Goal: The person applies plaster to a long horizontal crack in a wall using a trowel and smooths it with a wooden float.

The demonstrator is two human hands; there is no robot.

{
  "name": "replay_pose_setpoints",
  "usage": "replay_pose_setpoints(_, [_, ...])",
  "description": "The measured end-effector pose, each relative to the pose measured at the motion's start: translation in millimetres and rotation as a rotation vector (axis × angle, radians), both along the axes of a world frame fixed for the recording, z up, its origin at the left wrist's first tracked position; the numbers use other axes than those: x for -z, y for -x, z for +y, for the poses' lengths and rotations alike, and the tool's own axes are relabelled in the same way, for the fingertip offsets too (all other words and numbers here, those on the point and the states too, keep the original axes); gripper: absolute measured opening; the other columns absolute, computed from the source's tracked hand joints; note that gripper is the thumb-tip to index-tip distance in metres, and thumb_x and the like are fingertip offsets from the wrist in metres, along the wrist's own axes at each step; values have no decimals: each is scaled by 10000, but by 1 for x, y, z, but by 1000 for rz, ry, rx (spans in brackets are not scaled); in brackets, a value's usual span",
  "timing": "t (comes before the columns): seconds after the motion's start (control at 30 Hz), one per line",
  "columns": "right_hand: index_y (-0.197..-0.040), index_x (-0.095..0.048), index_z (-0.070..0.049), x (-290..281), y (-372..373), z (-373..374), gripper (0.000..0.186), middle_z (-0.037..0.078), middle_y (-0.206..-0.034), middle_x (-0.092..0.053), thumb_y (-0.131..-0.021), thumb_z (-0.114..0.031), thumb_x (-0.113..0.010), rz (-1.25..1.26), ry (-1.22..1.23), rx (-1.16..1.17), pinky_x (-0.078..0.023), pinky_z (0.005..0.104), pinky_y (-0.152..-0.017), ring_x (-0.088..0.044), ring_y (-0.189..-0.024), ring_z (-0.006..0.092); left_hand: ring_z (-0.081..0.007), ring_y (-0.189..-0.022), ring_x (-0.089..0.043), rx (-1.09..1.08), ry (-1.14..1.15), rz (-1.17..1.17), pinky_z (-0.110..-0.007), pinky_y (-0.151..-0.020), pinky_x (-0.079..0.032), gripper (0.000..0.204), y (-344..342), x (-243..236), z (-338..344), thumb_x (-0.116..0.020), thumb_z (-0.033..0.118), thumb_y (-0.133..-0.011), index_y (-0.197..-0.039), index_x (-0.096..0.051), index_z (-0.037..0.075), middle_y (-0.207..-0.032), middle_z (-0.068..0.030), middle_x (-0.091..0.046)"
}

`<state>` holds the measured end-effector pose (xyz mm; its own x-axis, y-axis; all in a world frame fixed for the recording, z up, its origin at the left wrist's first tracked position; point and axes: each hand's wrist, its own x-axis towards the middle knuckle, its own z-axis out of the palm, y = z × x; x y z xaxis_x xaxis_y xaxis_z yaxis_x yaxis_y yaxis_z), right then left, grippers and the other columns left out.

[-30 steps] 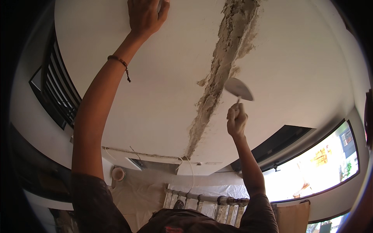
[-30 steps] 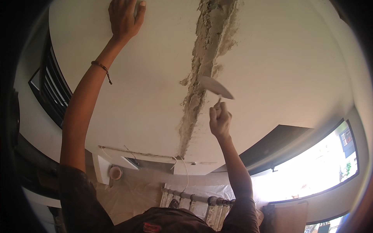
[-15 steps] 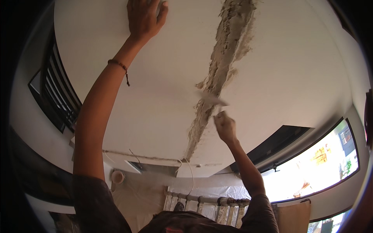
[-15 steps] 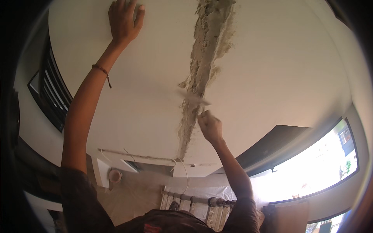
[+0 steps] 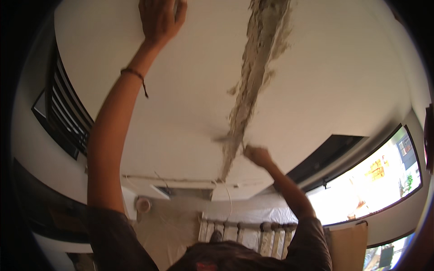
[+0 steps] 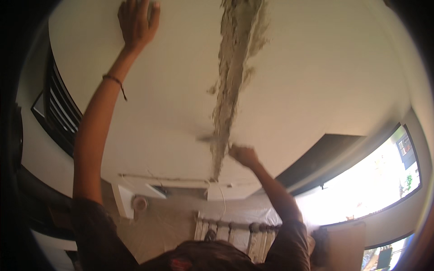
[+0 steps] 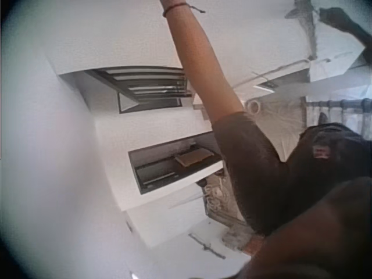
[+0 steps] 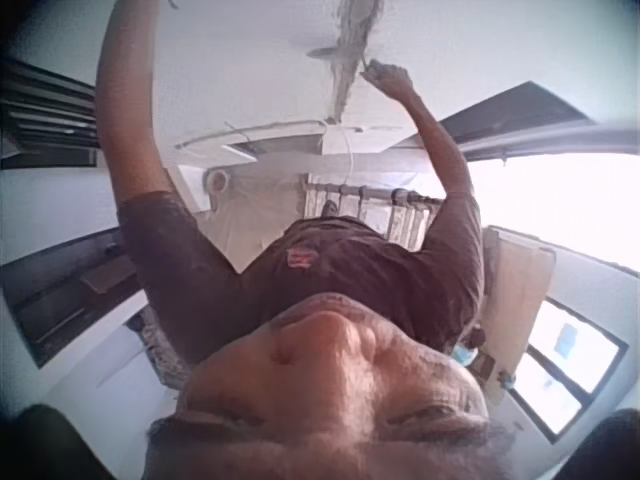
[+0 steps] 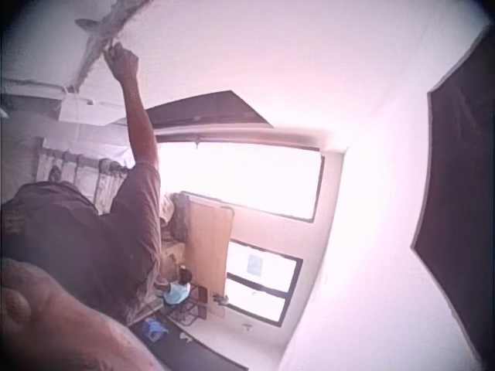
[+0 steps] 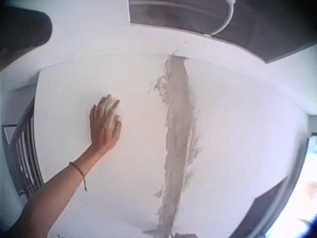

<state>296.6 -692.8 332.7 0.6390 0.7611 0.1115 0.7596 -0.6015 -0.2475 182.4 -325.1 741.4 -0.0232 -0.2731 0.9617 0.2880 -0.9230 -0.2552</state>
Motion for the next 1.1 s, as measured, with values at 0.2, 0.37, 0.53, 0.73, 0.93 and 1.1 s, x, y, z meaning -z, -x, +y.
replay_pose_setpoints(0.2, [-1038,-575,-34,-55,98,54,302,100,-765,-629,-1010,-334,-577,602,-823,-65,-493,354,-596,-635,-644,229,-353,-1443,-339,25,-27,-44,-580,-1165,-226,479,-4,-5,0,-473,321,-1026,-1461,-470,119,-1534,-153,-410])
replay_pose_setpoints(0.37, [-999,-534,-53,-152,126,154,285,-19,-641,-481,-1068,-320,-461,996,-1166,-110,-427,271,-469,-487,-514,84,-318,-1374,-436,15,-168,-128,-560,-1088,-329,464,-12,-7,20,-467,402,-1026,-1439,-518,196,-1459,-131,-492])
replay_pose_setpoints(0.53, [-904,-472,-79,-93,136,180,302,-13,-627,-468,-1078,-324,-444,1141,-1434,141,-424,289,-431,-481,-491,96,-323,-1384,-427,18,-157,-90,-592,-1101,-304,460,-4,-11,17,-457,375,-1023,-1431,-517,174,-1469,-122,-484])
replay_pose_setpoints(0.73, [-914,-487,-76,-108,145,186,323,-12,-612,-478,-1072,-355,-448,1066,-1334,-26,-428,285,-432,-481,-476,102,-339,-1392,-413,29,-151,-63,-598,-1101,-299,469,-5,-5,16,-438,383,-1028,-1435,-514,163,-1487,-150,-454])
replay_pose_setpoints(0.93, [-904,-468,-97,-71,163,181,333,7,-637,-485,-1073,-376,-403,1366,-1548,175,-474,290,-434,-503,-489,114,-344,-1408,-395,0,-132,-55,-555,-1116,-290,493,-6,-5,8,-418,420,-1043,-1459,-489,165,-1505,-156,-438])
replay_pose_setpoints(1.1, [-935,-474,-90,-143,160,191,324,-1,-656,-487,-1070,-382,-428,1282,-1536,-46,-476,299,-445,-502,-497,106,-324,-1415,-387,-20,-165,-66,-570,-1116,-293,490,-5,-6,14,-389,441,-1049,-1453,-492,183,-1496,-148,-446])
